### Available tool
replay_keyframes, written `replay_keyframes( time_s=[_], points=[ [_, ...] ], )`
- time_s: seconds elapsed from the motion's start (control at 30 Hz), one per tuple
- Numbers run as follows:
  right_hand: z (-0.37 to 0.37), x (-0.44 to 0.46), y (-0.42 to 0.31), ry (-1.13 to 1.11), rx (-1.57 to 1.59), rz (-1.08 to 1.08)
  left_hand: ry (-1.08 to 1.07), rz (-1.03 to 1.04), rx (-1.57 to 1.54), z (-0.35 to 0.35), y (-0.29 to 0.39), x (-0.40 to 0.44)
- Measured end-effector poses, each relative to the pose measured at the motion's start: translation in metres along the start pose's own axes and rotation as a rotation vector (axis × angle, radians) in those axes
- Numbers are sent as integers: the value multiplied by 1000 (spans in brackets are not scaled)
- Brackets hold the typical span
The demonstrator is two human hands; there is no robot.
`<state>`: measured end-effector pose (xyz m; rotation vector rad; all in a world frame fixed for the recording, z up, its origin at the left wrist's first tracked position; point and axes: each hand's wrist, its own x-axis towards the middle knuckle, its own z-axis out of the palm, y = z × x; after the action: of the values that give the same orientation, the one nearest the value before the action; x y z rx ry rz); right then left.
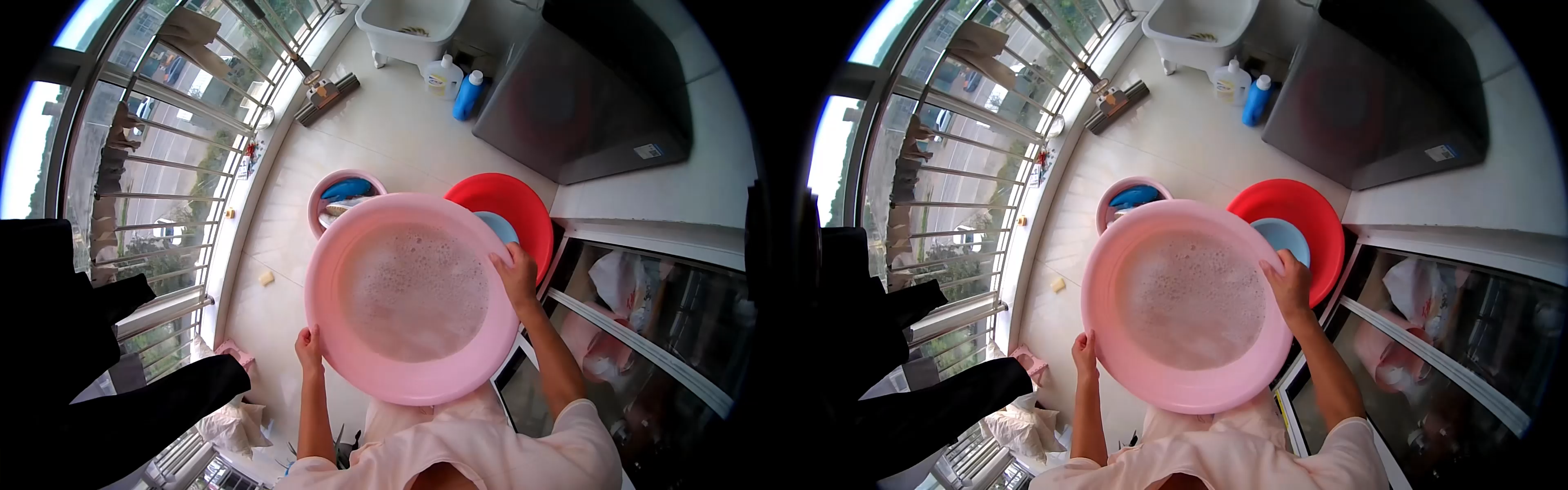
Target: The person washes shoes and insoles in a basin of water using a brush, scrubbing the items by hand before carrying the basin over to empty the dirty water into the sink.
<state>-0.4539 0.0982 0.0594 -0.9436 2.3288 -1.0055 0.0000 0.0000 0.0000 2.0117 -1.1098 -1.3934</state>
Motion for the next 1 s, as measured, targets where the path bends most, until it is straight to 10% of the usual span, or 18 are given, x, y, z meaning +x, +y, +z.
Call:
replay_keyframes(
  time_s=[1.0],
  points=[
    [15,343,-121,140,43,29,-93,247,62,107,348,230]
  ],
)
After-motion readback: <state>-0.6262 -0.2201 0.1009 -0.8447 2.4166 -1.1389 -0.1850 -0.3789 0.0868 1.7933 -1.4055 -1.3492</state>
